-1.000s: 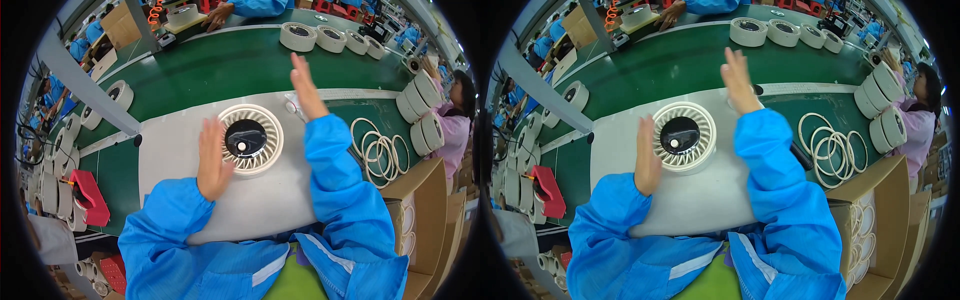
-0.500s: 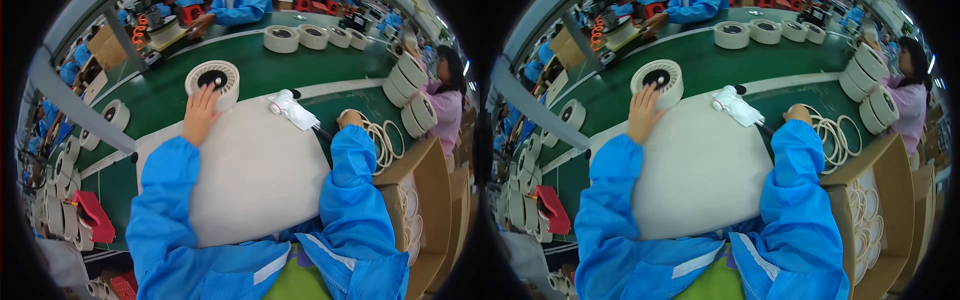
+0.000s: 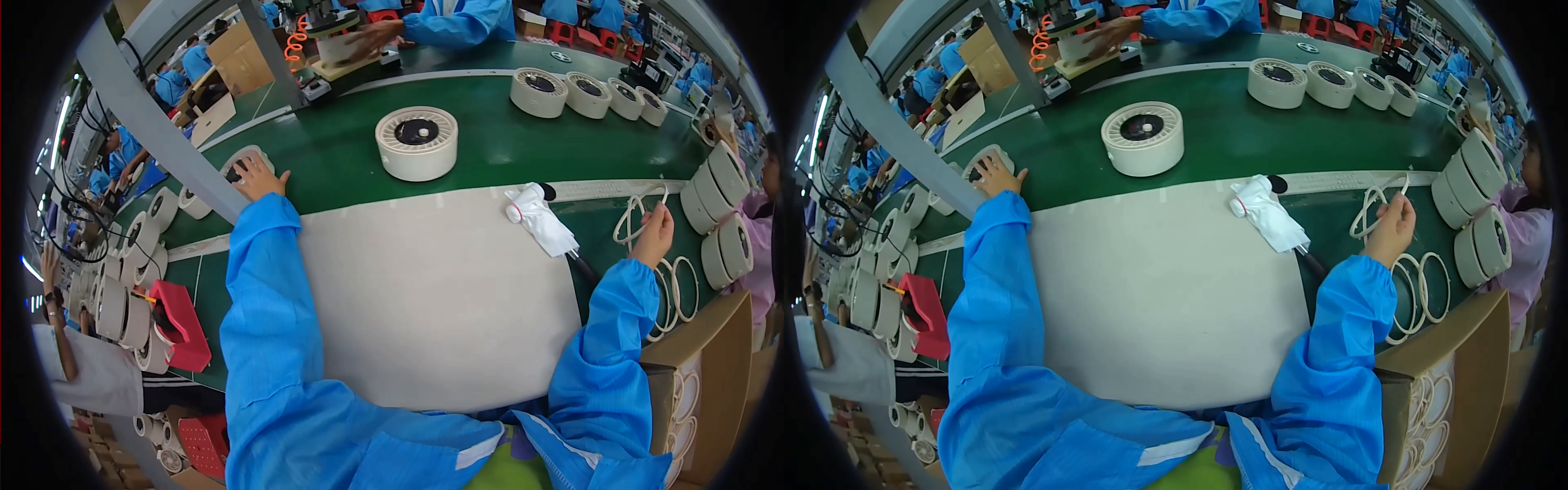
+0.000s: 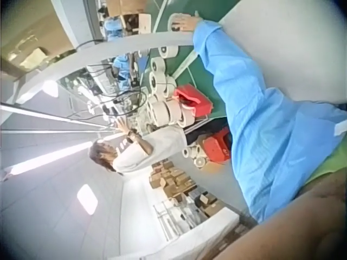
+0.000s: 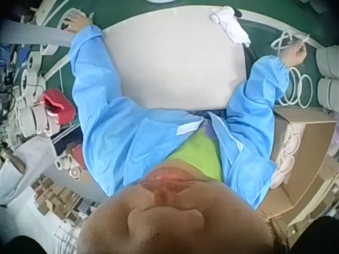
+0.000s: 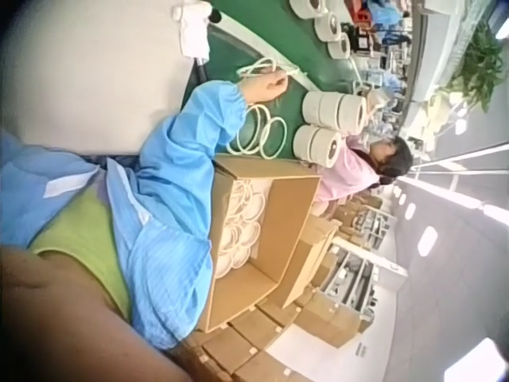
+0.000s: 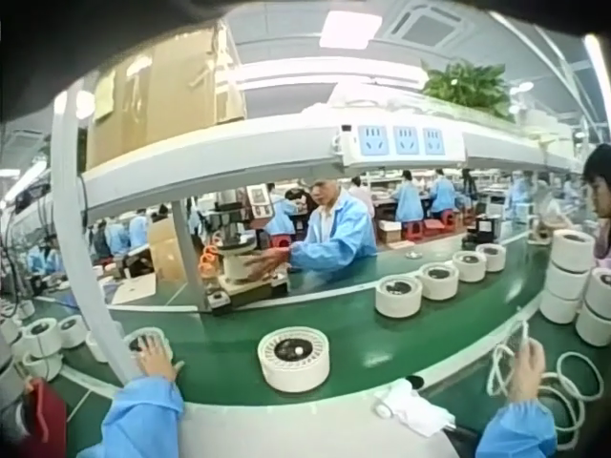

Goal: The person assembles plastic components and plastic rings onto fan motor housings by hand, taking the parts from a component tray and a cardboard box.

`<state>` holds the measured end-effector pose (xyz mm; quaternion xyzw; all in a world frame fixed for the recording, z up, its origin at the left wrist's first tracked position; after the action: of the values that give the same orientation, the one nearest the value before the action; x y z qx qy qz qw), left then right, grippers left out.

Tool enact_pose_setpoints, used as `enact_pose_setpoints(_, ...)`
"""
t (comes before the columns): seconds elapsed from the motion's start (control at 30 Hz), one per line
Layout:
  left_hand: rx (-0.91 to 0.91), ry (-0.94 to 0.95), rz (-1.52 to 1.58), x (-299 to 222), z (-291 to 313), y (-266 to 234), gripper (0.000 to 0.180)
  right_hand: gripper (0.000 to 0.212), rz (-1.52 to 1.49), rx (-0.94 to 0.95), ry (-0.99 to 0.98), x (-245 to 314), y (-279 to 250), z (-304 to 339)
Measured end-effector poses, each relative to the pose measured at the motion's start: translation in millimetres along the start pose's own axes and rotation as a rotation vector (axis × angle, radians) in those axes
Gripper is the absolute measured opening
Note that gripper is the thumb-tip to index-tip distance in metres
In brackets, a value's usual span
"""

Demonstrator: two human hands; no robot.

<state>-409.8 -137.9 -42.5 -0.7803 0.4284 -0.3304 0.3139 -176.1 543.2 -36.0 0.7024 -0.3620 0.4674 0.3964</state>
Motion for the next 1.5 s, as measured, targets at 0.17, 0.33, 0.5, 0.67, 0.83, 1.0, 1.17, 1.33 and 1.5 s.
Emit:
enact_pose_setpoints(0.17,-0.101,-0.075,-0.189,28,-21,23,0.074,0.025,-0.02,0.156,-0.042,8,26,20)
enact_pose_setpoints(0.33,0.207,0.063,-0.005,9,-21,14,0.071,0.027,0.004,0.303,-0.105,16,50,37)
enact_pose_setpoints(0.5,-0.117,0.75,0.75,-59,92,-136,0.077,0.027,0.225,0.289,-0.036,0,43,33)
enact_pose_setpoints(0.67,-0.156,1.279,0.833,-80,229,-219,0.076,0.027,0.36,0.485,0.134,-25,58,39)
enact_pose_setpoints(0.83,-0.002,1.366,0.896,-99,257,-252,0.067,0.023,0.225,0.828,0.226,6,100,103)
enact_pose_setpoints(1.0,0.824,-0.045,2.194,-101,212,-170,0.06,0.019,0.272,1.161,-0.166,44,158,209)
enact_pose_setpoints(1.17,1.125,-0.241,2.354,-115,209,-165,0.06,0.019,0.46,1.198,-0.49,50,176,229)
enact_pose_setpoints(1.33,1.184,-0.249,2.262,-117,206,-161,0.052,0.02,0.553,1.255,-0.507,48,189,232)
enact_pose_setpoints(1.5,1.165,-0.376,2.18,-116,203,-155,0.045,0.023,0.618,1.249,-0.579,46,194,238)
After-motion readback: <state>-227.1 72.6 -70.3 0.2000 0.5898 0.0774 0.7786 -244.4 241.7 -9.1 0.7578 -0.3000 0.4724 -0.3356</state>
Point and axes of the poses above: each hand's wrist, its own z-axis away from the middle knuckle, its own y-axis out of the palm, x = y × z, the point moved 8 cm from there along -z, towards the middle knuckle, and after that the axes turned 4 degrees about y, right-handed, at the moved point
